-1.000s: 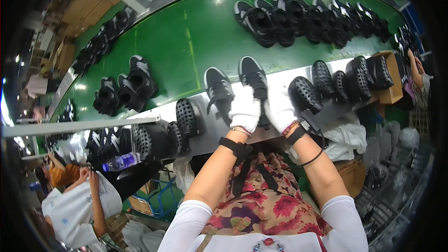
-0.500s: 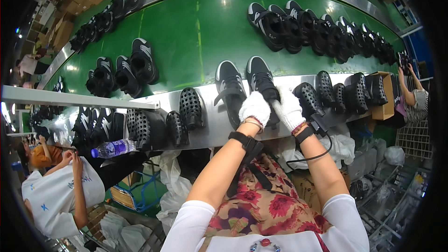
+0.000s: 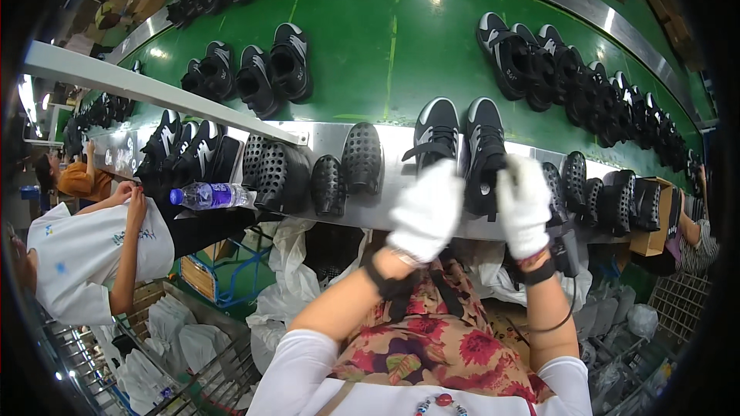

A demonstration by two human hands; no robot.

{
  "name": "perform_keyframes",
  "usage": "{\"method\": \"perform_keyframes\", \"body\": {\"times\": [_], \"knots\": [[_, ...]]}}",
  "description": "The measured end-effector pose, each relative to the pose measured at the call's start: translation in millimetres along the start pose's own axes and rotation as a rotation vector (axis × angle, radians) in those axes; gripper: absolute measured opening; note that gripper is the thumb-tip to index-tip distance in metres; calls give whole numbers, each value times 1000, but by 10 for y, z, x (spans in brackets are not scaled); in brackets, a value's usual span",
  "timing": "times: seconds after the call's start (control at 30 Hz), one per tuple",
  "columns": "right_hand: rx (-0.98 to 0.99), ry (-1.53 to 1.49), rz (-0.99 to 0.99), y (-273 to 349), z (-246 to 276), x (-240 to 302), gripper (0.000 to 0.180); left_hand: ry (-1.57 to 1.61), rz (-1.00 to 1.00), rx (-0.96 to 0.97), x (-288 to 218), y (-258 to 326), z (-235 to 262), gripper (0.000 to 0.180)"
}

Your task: The recorder is inspecting black sneakers on an assembly line, picking up the shoe upper and the sole mold to check fit and quality.

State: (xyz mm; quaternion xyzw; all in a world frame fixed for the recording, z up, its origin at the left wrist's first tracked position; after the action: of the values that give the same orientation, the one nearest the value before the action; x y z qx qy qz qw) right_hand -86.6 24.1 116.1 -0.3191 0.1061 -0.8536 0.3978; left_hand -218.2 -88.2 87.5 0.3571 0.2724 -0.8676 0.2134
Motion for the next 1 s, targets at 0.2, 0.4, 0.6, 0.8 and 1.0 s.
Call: {"method": "perform_keyframes", "body": {"times": [0.2,0.4,0.6,0.8,1.0], "knots": [[309,-367,28,162,-1288,971,36,-291,612,27,1555,-66,776,45],[542,-227,-21,72,-1811,1131,39,-252,625,33,1844,92,747,46],[605,-388,-20,1,-1296,1164,38,317,782,3,1643,62,1060,44],[493,-723,-290,197,-753,1095,65,1190,999,-92,854,209,801,15],[350,-643,-410,545,-300,549,70,1002,927,102,527,445,328,19]]}}
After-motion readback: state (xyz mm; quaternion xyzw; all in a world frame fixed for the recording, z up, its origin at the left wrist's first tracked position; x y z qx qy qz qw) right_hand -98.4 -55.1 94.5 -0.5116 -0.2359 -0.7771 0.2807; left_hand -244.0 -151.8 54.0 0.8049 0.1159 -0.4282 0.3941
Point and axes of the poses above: each hand's wrist, its own y-axis away from the middle knuckle, its own z-axis out of the back of the hand, x = y × z, the point moved 6 cm from there along -y, towards the middle knuckle, and after that the axes turned 6 degrees about z, right-handed, at the moved point
